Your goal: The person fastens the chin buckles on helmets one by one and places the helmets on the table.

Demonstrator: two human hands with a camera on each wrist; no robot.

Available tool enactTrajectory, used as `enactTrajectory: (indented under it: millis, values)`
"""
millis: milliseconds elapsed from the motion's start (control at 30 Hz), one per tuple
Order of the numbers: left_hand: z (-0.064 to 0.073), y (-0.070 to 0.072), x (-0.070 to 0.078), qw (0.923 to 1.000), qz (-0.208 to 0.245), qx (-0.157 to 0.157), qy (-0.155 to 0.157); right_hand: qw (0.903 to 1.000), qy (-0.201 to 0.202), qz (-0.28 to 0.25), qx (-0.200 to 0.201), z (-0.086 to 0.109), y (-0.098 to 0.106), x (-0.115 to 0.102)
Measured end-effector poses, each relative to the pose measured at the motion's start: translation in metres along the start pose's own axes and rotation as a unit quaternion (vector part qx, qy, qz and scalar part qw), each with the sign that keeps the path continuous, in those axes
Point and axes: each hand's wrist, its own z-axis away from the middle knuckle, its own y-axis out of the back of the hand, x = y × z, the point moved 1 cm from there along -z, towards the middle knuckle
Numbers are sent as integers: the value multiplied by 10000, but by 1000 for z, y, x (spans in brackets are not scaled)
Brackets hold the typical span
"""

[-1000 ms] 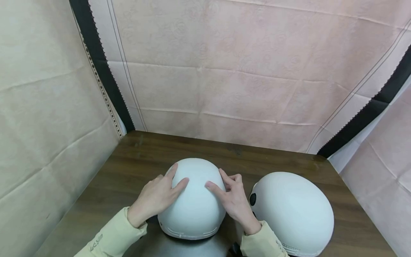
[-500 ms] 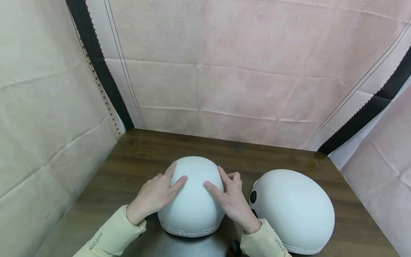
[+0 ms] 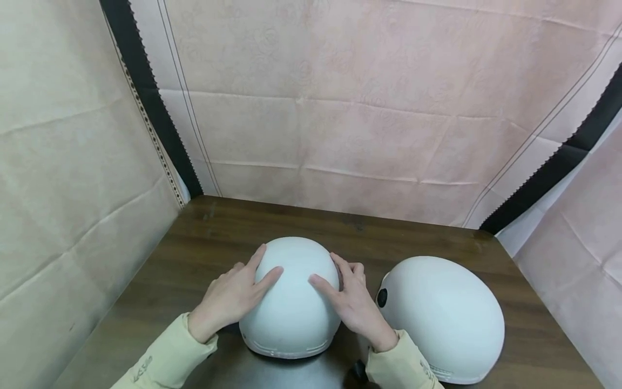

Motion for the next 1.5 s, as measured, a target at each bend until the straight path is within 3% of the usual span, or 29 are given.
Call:
enactTrajectory:
  millis: [700, 1167, 1333, 1400, 1500]
  values:
    - [-2, -4, -3, 9999, -115, 20, -9, 9991, 260, 325, -2, 5, 9, 0]
    - [-2, 1, -1, 9996, 229, -171, 83, 9991, 290, 321, -35, 26, 51, 4]
    - [-1, 4, 1, 9994, 280, -202, -23, 9987, 280, 422, 90, 33, 72, 5]
    - [-1, 6, 7, 9994, 292, -129, -154, 9981, 300, 509, 178, 36, 81, 5]
    - [0, 11, 27, 9980, 394, 175, -452, 9973, 295, 592, 321, 41, 95, 8]
